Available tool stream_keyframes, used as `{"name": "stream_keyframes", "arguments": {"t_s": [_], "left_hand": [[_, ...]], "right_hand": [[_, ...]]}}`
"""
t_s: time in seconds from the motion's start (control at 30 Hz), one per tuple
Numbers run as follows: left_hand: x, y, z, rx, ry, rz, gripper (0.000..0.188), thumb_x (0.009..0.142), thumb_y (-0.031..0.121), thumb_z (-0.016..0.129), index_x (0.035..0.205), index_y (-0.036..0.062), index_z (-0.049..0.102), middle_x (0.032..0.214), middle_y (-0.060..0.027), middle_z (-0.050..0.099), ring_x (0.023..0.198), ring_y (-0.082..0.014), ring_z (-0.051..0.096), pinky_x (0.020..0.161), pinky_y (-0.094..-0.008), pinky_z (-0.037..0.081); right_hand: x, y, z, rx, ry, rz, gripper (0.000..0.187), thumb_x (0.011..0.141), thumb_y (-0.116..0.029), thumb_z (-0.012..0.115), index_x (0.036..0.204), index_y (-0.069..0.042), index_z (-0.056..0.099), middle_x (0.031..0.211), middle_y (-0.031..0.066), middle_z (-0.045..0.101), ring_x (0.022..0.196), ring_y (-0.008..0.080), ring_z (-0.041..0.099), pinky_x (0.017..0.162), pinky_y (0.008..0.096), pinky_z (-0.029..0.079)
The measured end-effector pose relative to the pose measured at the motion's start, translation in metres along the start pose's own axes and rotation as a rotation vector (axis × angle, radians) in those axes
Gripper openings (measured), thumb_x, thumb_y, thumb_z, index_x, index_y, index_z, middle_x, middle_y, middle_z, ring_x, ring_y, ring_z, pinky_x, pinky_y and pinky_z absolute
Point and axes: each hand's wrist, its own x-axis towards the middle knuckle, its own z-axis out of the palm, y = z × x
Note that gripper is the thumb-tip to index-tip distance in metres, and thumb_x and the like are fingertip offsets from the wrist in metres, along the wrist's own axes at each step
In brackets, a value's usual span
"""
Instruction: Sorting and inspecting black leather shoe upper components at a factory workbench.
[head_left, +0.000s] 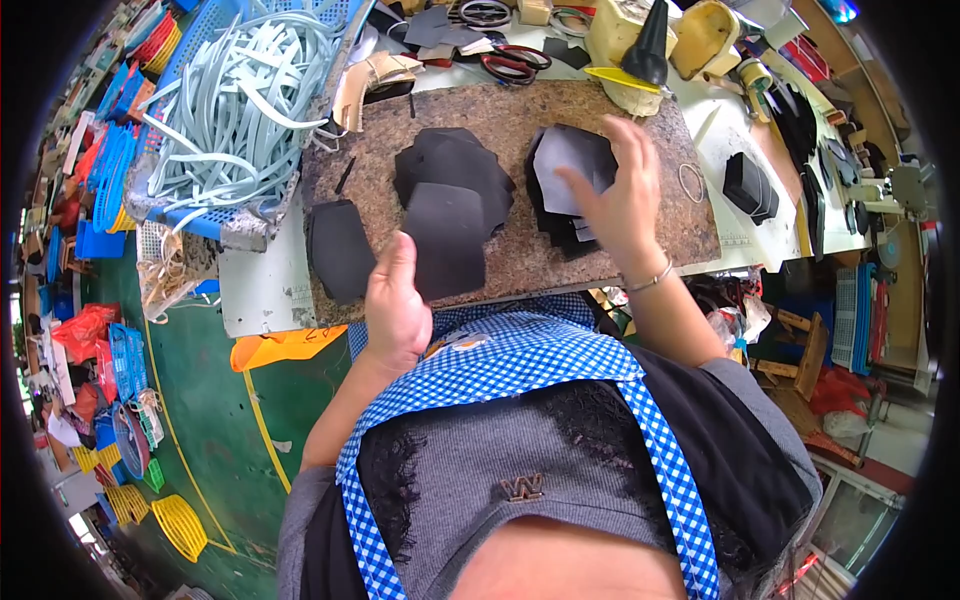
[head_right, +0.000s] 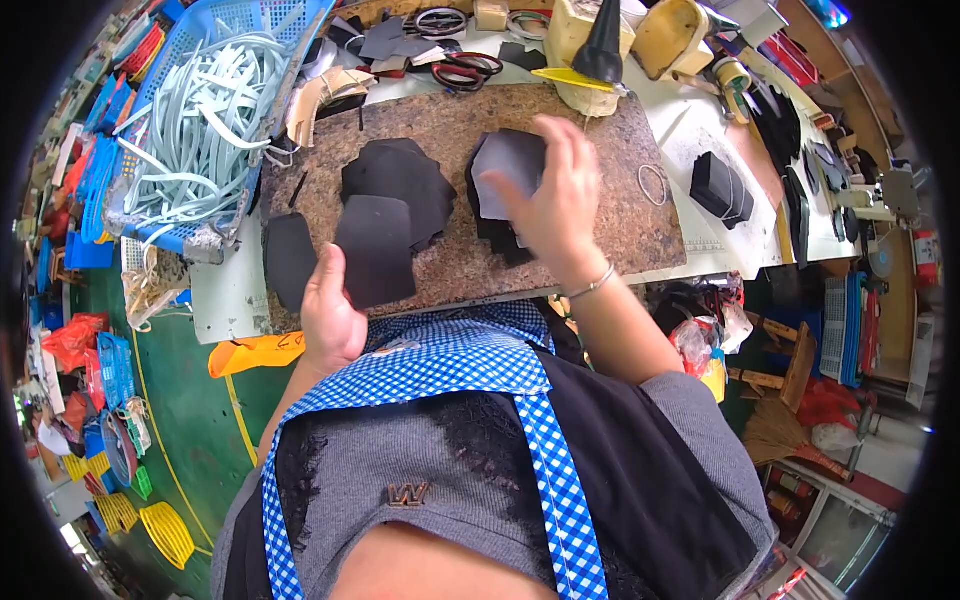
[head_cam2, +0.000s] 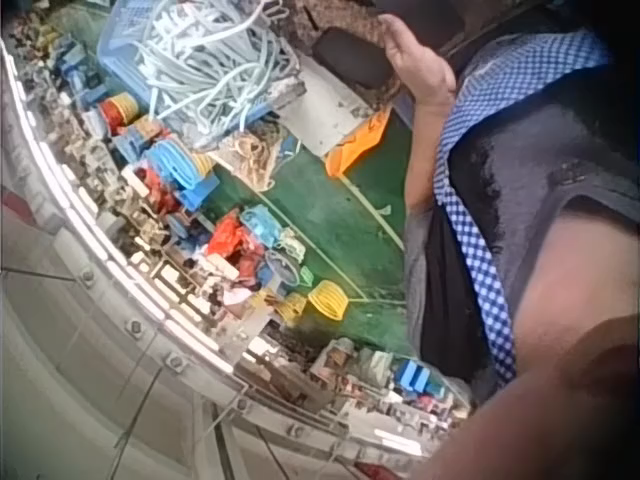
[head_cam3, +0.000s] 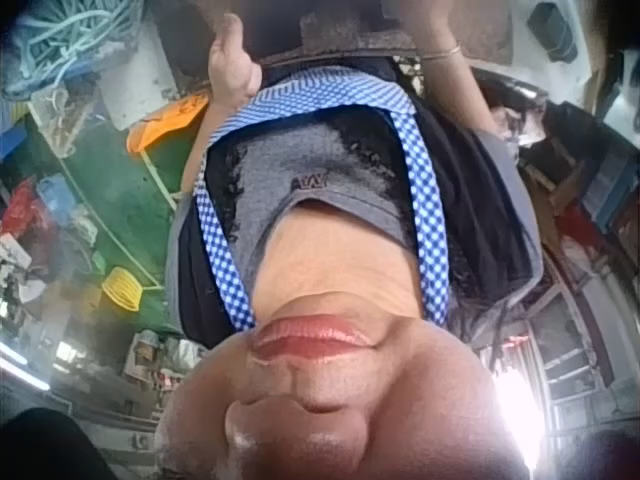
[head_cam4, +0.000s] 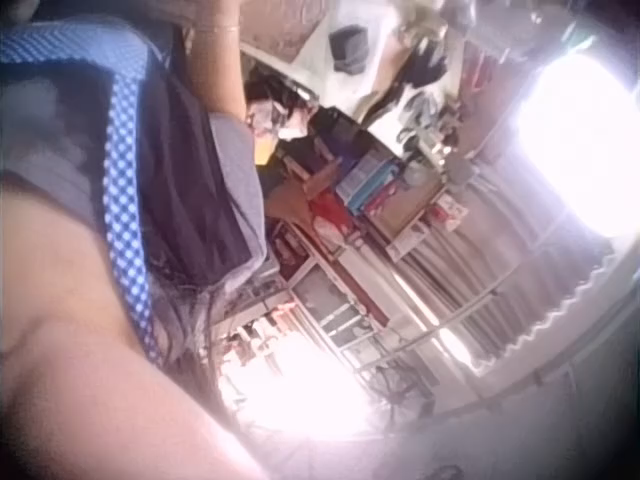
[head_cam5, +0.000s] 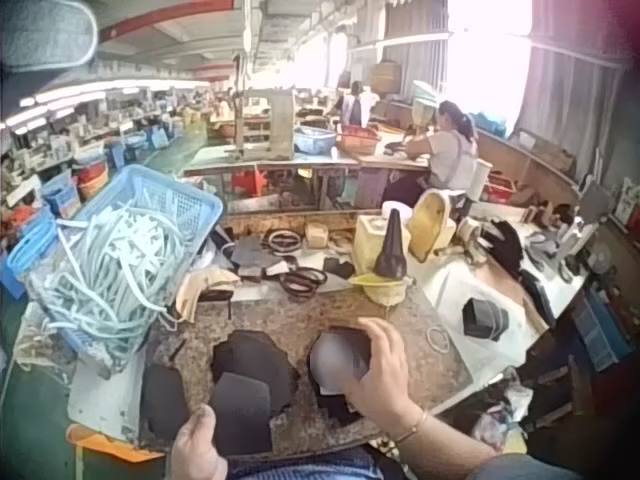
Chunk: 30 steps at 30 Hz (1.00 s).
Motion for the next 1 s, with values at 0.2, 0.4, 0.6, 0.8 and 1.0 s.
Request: {"name": "stream_keyframes", "arguments": {"t_s": [0.2,0.4,0.6,0.8,1.0], "left_hand": [[-0.016,0.005,0.002,0.207,-0.119,-0.069,0.026,0.098,0.021,0.05,0.102,-0.001,0.063,0.091,0.0001,0.063,0.082,-0.0041,0.054,0.075,-0.0185,0.044],[0.005,0.048,-0.064,1.212,0.419,0.691,0.027,0.086,0.017,0.067,0.104,-0.0007,0.059,0.093,-0.01,0.065,0.086,-0.016,0.062,0.078,-0.027,0.048],[0.018,0.064,-0.091,1.582,0.429,0.488,0.067,0.064,0.036,0.08,0.114,0.002,0.05,0.101,-0.019,0.056,0.093,-0.0378,0.055,0.082,-0.0446,0.045],[0.019,0.068,-0.071,1.898,0.367,0.395,0.073,0.067,0.034,0.078,0.122,-0.0003,0.045,0.11,-0.0183,0.054,0.101,-0.0372,0.054,0.087,-0.0447,0.044],[0.037,0.079,-0.081,1.526,0.239,0.26,0.054,0.065,0.021,0.08,0.107,-0.0022,0.056,0.097,-0.0204,0.064,0.088,-0.0336,0.063,0.077,-0.0389,0.05]], "right_hand": [[-0.02,-0.061,0.013,1.536,-0.855,0.435,0.041,0.082,0.005,0.065,0.119,0.001,0.049,0.108,0.0064,0.06,0.1,0.009,0.055,0.086,0.0231,0.046],[0.026,-0.063,0.032,0.57,-0.302,-0.05,0.053,0.067,-0.013,0.076,0.113,-0.002,0.052,0.105,0.0173,0.058,0.1,0.0328,0.054,0.087,0.0383,0.045],[0.003,-0.098,0.039,0.895,-0.441,-0.252,0.035,0.069,-0.018,0.076,0.097,-0.006,0.059,0.098,0.0128,0.058,0.097,0.0332,0.055,0.085,0.0399,0.046],[0.001,-0.093,0.028,0.894,-0.5,-0.271,0.034,0.073,-0.02,0.073,0.098,-0.004,0.058,0.098,0.0129,0.056,0.096,0.0308,0.055,0.085,0.038,0.046],[-0.013,-0.089,0.021,1.029,-0.622,-0.159,0.035,0.074,-0.019,0.074,0.1,-0.002,0.057,0.091,0.0133,0.059,0.082,0.0272,0.062,0.073,0.035,0.051]]}}
